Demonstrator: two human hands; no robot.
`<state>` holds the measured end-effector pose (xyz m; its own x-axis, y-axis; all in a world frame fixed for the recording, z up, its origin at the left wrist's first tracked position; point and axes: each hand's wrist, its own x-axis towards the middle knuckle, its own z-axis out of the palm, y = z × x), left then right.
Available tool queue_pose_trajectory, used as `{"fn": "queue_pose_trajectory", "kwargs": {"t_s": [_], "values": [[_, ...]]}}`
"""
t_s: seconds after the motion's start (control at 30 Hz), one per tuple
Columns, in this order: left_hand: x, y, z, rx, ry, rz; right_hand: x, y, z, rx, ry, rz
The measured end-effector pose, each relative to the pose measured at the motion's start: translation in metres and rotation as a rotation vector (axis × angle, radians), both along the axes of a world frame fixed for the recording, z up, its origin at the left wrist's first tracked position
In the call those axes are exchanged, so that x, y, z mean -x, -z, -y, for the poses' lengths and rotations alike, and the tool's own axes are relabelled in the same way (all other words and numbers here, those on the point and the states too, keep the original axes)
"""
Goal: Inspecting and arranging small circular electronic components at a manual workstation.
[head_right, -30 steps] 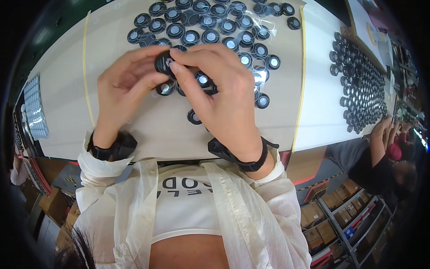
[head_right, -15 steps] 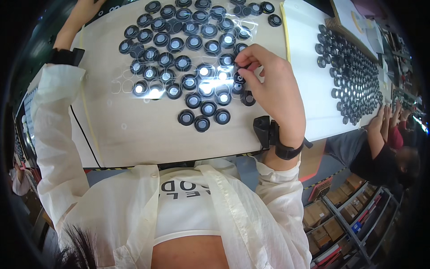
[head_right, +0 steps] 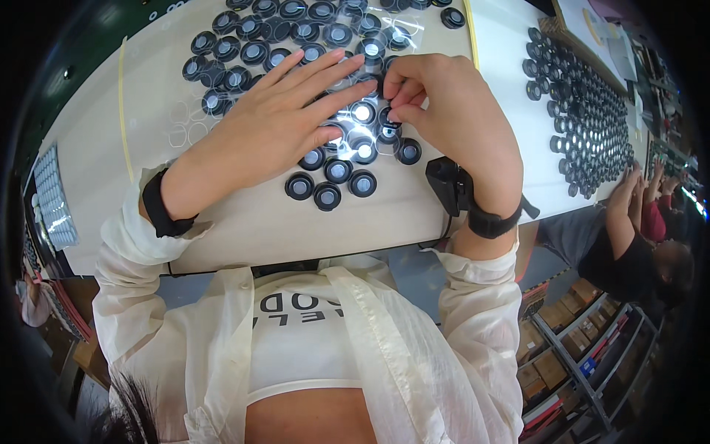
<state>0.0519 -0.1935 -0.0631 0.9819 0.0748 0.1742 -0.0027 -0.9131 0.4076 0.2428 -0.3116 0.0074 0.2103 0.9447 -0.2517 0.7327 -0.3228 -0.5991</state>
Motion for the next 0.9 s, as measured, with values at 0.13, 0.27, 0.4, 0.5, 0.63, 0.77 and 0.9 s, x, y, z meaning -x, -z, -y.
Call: {"fn": "queue_pose_trajectory", "kwargs": {"t_s": [0.13, 0.27, 0.4, 0.5, 0.63, 0.77, 0.9], "values": [[-0.001, 0.0, 0.001, -0.063, -0.012, -0.028, -0.01, 0.005, -0.004, 0.003, -0.12, -0.003], [0.001, -0.001, 0.001, -0.089, -0.013, -0.032, -0.007, 0.006, -0.005, 0.021, -0.173, 0.005], [0.001, 0.001, 0.001, -0.082, -0.005, -0.011, 0.001, -0.006, -0.003, 0.028, -0.158, 0.043], [0.0, 0.003, 0.0, -0.102, -0.005, 0.001, 0.007, -0.005, 0.001, -0.02, -0.137, 0.077], [0.003, 0.004, -0.001, -0.1, -0.021, 0.004, 0.021, -0.015, 0.009, 0.021, -0.135, 0.037], [-0.003, -0.003, -0.001, 0.03, -0.011, 0.101, 0.025, -0.039, 0.023, -0.172, -0.115, -0.088], [0.002, -0.022, -0.003, 0.105, -0.028, 0.318, 0.023, -0.029, 0.039, -0.377, -0.011, -0.389]]}}
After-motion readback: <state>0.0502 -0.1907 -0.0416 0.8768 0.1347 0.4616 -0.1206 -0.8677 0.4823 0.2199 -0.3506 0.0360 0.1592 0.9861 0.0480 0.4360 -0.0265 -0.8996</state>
